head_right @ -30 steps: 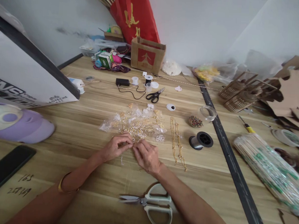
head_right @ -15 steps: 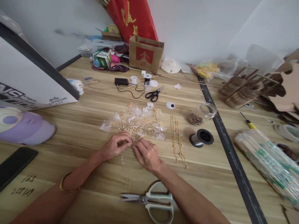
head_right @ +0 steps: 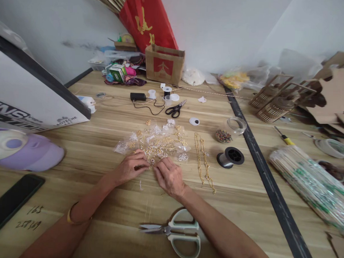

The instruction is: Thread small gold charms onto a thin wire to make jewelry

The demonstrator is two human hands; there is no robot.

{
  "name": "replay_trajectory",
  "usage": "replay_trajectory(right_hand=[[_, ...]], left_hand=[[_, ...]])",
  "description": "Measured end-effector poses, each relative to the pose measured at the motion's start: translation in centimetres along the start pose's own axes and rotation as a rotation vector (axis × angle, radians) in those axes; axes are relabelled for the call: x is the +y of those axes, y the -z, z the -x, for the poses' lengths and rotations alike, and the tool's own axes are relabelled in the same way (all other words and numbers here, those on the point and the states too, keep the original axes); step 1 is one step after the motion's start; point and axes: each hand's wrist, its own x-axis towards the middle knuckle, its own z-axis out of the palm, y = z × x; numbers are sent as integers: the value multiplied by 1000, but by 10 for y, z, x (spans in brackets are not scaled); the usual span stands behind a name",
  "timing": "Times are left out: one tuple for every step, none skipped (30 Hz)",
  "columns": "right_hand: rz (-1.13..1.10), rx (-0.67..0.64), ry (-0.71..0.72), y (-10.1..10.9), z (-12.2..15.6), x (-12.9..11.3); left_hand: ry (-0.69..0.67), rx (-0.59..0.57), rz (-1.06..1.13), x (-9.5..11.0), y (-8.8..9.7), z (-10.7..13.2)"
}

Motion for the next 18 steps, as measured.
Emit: replay_trajectory(right_hand=[[4,-1,-4,0,0,0],[7,-3,-8,0,0,0],[9,-4,-10,0,0,-1],[10,-5,-11,0,0,-1],[8,-5,-12,1,0,-1],[6,-5,-11,1,-1,-1],[3,-4,-9,1,-1,-1],[0,-3,-7,1,-1,-1],[0,-3,-5,1,-1,-1],[2,-4,-4,1,-1,-1],[5,-3,-5,1,-1,-1],[6,-3,-6,1,-1,-1],[7,-1,-7,0,-1,-1],[6,0,-7,0,-1,-1],[3,2,-5,0,-1,-1],[-1,4,-3,0,-1,-1],[-3,5,-1,-1,0,-1],[-4,5,-1,-1,0,0]], left_hand=[[-10,-20,-31,1,0,0],[-20,-36,-61,2,0,1],[-31,-48,-88,2,0,1],[-41,-57,-111,2,-1,2],[-50,-63,-131,2,-2,2],[-57,-67,-146,2,-3,3],[-64,-70,-157,2,-3,3],[-69,-73,-165,3,-3,4],[-74,-78,-169,3,-3,4],[-78,-85,-170,3,-3,4],[-81,-92,-171,3,-3,3],[-84,-98,-172,4,-3,3],[-87,-103,-173,4,-3,3],[-89,-103,-176,4,-3,3],[-89,-99,-180,4,-3,3],[-87,-96,-182,4,-4,2],[-85,-89,-181,4,-5,2],[-82,-86,-178,4,-5,2]])
